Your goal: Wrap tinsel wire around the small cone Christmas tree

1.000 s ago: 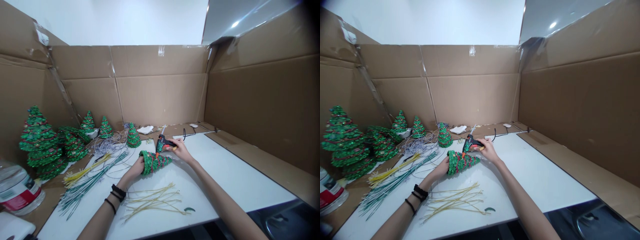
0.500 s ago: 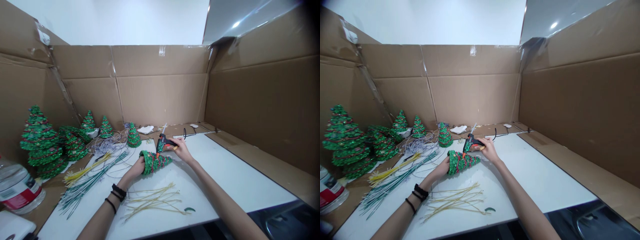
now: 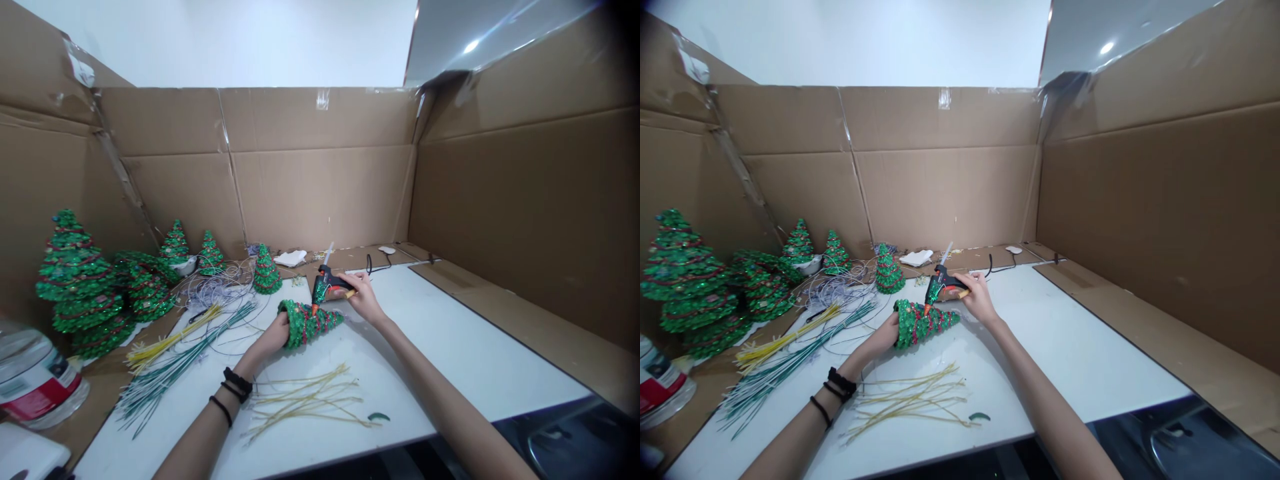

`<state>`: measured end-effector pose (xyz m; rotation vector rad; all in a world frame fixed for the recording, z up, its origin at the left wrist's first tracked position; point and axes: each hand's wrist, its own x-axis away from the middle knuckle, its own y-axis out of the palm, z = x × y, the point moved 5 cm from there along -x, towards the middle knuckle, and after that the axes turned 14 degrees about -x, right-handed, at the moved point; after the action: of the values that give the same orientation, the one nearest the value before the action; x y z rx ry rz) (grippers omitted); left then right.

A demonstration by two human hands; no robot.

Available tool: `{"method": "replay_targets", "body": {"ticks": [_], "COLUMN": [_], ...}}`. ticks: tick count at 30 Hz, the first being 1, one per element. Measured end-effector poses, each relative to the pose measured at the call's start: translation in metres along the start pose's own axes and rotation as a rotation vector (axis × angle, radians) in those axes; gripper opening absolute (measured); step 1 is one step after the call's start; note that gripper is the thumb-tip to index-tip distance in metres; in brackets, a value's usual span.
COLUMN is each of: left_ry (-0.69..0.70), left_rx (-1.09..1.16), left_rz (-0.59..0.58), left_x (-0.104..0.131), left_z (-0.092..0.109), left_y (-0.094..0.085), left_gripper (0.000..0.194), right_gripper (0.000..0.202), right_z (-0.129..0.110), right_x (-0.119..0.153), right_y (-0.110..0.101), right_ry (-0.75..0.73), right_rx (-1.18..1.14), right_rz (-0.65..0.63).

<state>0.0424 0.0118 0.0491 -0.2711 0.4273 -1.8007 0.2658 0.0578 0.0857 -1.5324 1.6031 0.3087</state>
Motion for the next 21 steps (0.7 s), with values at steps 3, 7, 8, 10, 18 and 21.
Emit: {"method": "replay_targets", "body": {"ticks": [3, 7, 8, 10, 18, 21], "left_ry": [0.005, 0.0, 0.001, 0.003, -0.004, -0.015], "left_rx": [-0.004, -0.002, -0.003, -0.003, 0.017, -0.009], "left_rz": [-0.01, -0.007, -0.005, -0.005, 0.002, 0.01], "left_x": [0.001, 0.0, 0.0, 0.0, 0.001, 0.0], "left_z": [0.001, 0.0, 0.0, -0.001, -0.001, -0.003], "left_y": [0.0, 0.0, 0.0, 0.0, 0.0, -0.001], "left_gripper": [0.029, 0.03, 0.03, 0.029, 0.029, 0.026], "right_gripper": [0.031, 0.032, 0.032, 0.032, 0.033, 0.032], "right_z": [-0.001, -0.003, -0.004, -0.006, -0.022, -0.023], "right_x": [0.0, -0.001, -0.001, -0.001, -0.003, -0.003], "right_y": [0.0, -0.001, -0.001, -0.002, -0.004, -0.005], "right_ry": [0.0, -0.024, -0.03, -0.04, -0.08, -0.082], "right_rx": [0.011, 0.014, 0.014, 0.015, 0.078, 0.088], "right_rz": [-0.005, -0.003, -0.003, -0.005, -0.042, -0.042]}}
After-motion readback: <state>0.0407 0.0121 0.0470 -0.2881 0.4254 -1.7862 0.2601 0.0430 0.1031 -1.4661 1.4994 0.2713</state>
